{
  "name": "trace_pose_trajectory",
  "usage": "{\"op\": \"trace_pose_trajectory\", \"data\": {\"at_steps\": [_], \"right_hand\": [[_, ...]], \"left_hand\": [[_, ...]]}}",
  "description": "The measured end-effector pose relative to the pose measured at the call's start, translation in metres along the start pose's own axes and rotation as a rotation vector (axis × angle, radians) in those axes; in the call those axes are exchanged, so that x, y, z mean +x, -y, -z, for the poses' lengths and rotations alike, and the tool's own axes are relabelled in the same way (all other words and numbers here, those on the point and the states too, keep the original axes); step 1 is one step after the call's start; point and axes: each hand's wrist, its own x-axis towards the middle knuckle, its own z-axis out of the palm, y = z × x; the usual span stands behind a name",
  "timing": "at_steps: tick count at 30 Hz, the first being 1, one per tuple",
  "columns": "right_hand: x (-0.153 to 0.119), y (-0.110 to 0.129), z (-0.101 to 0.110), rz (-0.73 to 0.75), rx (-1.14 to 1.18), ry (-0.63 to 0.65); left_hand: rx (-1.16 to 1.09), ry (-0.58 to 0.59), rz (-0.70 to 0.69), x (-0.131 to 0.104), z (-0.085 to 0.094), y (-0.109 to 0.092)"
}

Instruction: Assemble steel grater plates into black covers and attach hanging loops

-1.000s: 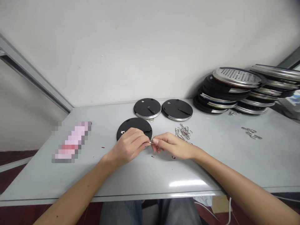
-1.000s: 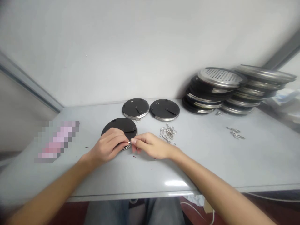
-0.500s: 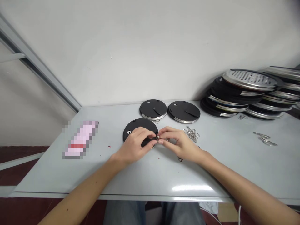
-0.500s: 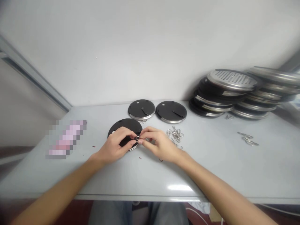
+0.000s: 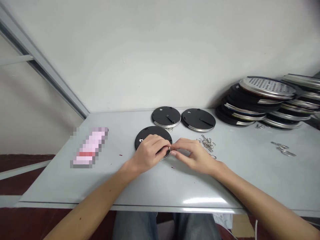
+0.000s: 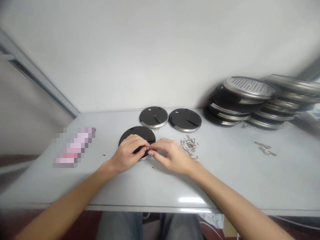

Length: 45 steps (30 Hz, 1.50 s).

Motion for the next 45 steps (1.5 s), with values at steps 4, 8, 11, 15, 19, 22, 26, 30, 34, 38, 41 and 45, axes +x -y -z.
{"op": "trace_pose_trajectory", "data": {"at_steps": [4,8,11,15,19,22,26,30,34,38,41,45], "right_hand": [[0.007,0.011,-0.005,-0.162,0.24,0.103],[0.013,0.013,-0.013,-0.16,0.276,0.096],[0.015,0.016,-0.018,-0.147,0.224,0.054],[0.017,0.02,-0.023,-0.151,0.154,-0.015],[0.017,0.021,-0.025,-0.171,0.126,-0.065],[0.016,0.019,-0.024,-0.188,0.213,-0.05],[0.016,0.017,-0.022,-0.224,0.331,-0.011],[0.016,0.015,-0.021,-0.269,0.391,-0.007],[0.015,0.01,-0.022,-0.301,0.479,-0.006],[0.015,0.003,-0.022,-0.314,0.682,0.034],[0.016,0.002,-0.022,-0.358,0.866,0.074],[0.017,0.004,-0.021,-0.421,1.038,0.162]], "left_hand": [[0.015,-0.08,-0.02,0.001,0.003,0.002],[0.025,-0.148,0.009,0.001,0.002,0.004],[0.022,-0.209,0.059,0.001,0.002,0.006],[0.001,-0.267,0.066,0.001,0.002,0.007],[0.016,-0.276,0.054,0.001,0.0,0.006],[-0.012,-0.279,0.058,0.001,0.0,0.005],[-0.08,-0.283,0.063,0.002,0.001,0.004],[-0.115,-0.273,0.064,0.001,0.0,0.004],[-0.123,-0.249,0.084,-0.001,-0.001,0.003],[-0.085,-0.253,0.107,-0.001,0.0,0.004],[-0.065,-0.242,0.1,-0.001,0.001,0.005],[-0.064,-0.206,0.062,-0.001,0.002,0.005]]}}
